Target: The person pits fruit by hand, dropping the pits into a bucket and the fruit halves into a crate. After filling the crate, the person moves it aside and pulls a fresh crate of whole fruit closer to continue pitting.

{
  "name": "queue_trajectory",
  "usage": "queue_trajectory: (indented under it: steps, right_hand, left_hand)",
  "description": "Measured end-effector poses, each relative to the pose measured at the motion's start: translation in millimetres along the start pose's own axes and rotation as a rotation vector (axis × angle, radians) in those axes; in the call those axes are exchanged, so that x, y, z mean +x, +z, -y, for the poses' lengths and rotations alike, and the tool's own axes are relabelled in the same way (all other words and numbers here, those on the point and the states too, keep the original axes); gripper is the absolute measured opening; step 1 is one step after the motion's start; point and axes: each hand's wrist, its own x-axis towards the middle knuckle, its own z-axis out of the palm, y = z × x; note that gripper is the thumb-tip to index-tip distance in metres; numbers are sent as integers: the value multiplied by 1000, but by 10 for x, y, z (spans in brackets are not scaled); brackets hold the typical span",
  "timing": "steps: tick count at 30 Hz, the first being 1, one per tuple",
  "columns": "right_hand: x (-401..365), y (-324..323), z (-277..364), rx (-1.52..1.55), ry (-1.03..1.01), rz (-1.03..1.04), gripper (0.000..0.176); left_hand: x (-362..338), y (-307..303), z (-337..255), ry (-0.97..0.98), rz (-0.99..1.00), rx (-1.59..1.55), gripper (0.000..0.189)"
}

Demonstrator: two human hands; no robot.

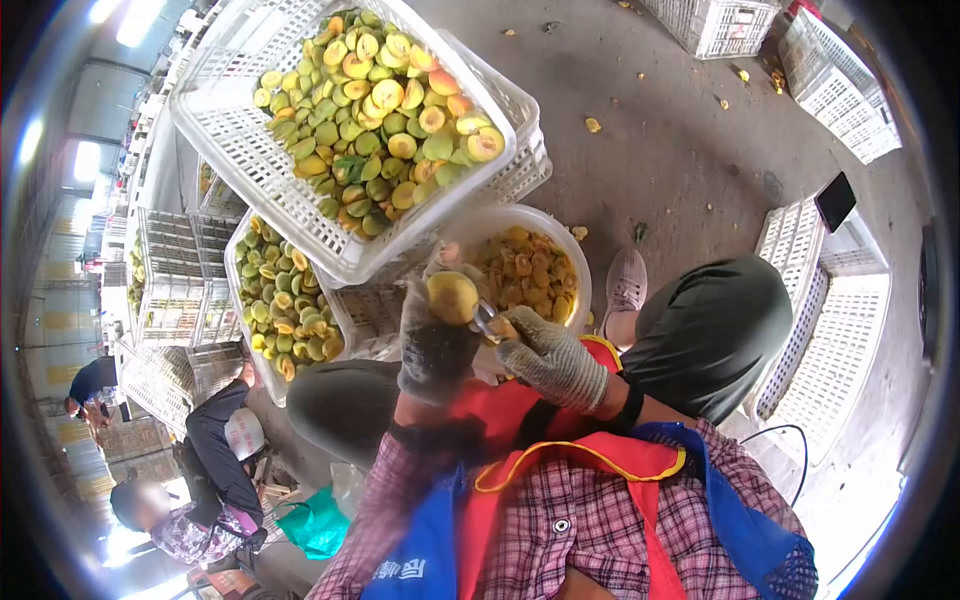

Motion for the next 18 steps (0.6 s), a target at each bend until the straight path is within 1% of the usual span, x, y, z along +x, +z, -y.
queue_trajectory:
  steps: [2, 3, 5, 6, 8, 9, 11, 12, 14, 18]
  right_hand:
    - [76, 10, -92, -361, -277, -41, 33]
    - [-43, 96, -178, -341, -258, -40, 33]
    - [-54, 87, -160, -452, -340, -88, 34]
    - [-47, 110, -151, -450, -345, -89, 34]
    - [-66, 137, -130, -539, -453, -206, 35]
    - [-89, 139, -100, -540, -453, -211, 35]
    - [-125, 152, -50, -711, -303, -195, 37]
    - [-132, 158, -78, -709, -301, -198, 37]
    - [-130, 167, -147, -694, -315, -197, 40]
    - [-124, 179, -98, -601, -240, -152, 41]
  left_hand:
    - [-14, 102, -35, -101, -44, -286, 54]
    - [-167, 154, 3, -118, -65, -283, 54]
    - [-147, 260, 87, 69, -230, 138, 54]
    - [-152, 247, 108, 71, -228, 142, 54]
    - [-162, 209, 184, 136, -277, 221, 55]
    - [-172, 255, 186, 134, -273, 220, 55]
    - [-205, 368, 166, 108, -319, 257, 55]
    - [-214, 357, 209, 104, -317, 258, 55]
    - [-212, 312, 306, 264, -301, 401, 52]
    - [-201, 392, 336, 269, -247, 323, 49]
